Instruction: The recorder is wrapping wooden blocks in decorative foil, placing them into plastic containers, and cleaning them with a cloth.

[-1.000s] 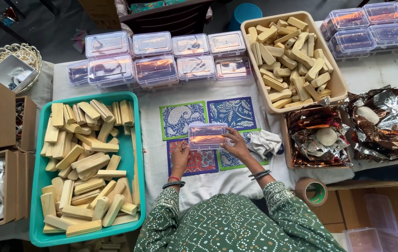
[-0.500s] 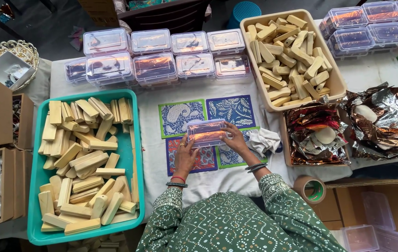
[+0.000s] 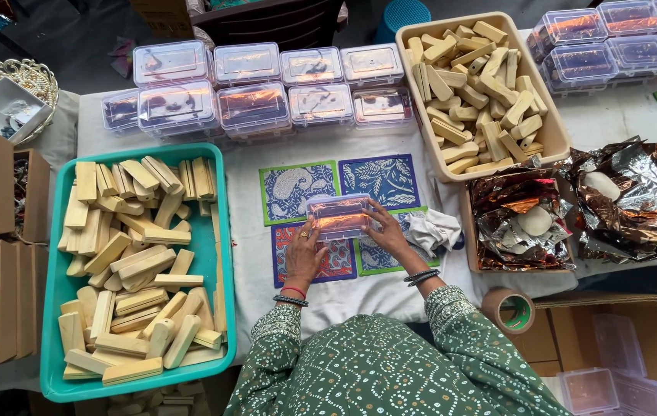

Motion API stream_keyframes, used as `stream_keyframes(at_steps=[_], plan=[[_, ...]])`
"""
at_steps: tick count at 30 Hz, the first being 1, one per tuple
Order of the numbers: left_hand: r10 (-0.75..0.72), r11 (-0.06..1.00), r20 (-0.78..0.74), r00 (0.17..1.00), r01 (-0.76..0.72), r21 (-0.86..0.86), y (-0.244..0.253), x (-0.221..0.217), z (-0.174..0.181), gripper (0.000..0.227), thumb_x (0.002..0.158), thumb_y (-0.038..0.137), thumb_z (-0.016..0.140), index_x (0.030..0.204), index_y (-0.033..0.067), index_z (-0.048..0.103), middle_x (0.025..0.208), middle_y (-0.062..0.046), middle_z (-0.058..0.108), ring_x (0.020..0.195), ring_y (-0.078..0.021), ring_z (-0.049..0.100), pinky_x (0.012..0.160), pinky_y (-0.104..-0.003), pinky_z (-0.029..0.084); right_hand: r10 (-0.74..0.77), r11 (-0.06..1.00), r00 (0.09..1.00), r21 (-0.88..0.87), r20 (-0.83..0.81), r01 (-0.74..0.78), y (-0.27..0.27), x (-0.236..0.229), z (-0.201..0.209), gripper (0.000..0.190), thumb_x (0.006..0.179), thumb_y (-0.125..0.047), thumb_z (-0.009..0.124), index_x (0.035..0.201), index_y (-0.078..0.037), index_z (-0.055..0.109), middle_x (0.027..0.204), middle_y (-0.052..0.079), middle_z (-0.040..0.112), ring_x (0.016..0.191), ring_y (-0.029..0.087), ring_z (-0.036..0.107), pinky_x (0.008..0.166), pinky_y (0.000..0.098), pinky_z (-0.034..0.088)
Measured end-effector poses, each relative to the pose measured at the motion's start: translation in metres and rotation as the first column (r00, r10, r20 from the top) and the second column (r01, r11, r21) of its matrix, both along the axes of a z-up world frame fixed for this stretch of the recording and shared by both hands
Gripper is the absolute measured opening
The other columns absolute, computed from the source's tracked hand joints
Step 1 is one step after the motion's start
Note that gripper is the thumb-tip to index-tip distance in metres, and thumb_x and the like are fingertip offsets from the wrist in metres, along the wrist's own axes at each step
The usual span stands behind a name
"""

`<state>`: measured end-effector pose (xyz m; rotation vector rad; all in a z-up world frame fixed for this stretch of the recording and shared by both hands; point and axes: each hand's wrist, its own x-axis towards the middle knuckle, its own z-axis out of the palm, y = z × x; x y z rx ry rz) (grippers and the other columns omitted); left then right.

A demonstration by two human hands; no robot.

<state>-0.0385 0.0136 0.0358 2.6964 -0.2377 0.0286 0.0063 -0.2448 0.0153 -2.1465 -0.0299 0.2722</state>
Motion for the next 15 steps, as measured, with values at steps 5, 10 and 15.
stream_keyframes(at_steps=[5, 10, 15], plan=[[0.052, 0.951, -0.064, 0.997, -0.069, -0.300, 0.001, -0.001, 0.000, 0.073, 0.077, 0.025, 0.085, 0.142, 0.0106, 0.056, 0.159, -0.003, 0.041, 0.132, -0.0281, 0.054, 0.101, -0.039, 0.052, -0.033, 0.999, 0.996, -0.031, 0.084, 0.036, 0.008, -0.006, 0.011, 0.063, 0.082, -0.029, 0.081, 0.140, -0.019, 0.058, 0.160, 0.002, 0.040, 0.137, 0.023, 0.052, 0.081, 0.0335, 0.062], [0.252, 0.582, -0.310, 0.917, -0.399, -0.708, 0.008, 0.009, -0.075, 0.057, 0.093, 0.024, 0.074, 0.145, 0.0109, 0.056, 0.151, -0.008, 0.055, 0.105, -0.0159, 0.074, 0.086, -0.030, 0.062, -0.120, 0.992, 0.991, 0.040, 0.059, 0.118, 0.008, -0.017, -0.011, 0.076, 0.083, -0.036, 0.081, 0.149, -0.016, 0.051, 0.154, 0.012, 0.047, 0.128, 0.027, 0.061, 0.088, 0.0351, 0.062], [0.300, 0.635, -0.359, 0.884, -0.466, -0.616, 0.008, 0.017, -0.074, 0.053, 0.088, 0.022, 0.079, 0.137, 0.0065, 0.063, 0.119, -0.012, 0.071, 0.086, -0.0169, 0.076, 0.081, -0.032, 0.059, -0.165, 0.985, 0.978, -0.031, 0.124, 0.170, 0.012, -0.007, -0.008, 0.083, 0.085, -0.048, 0.076, 0.153, -0.011, 0.045, 0.152, 0.015, 0.049, 0.137, 0.029, 0.053, 0.107, 0.0435, 0.051]])
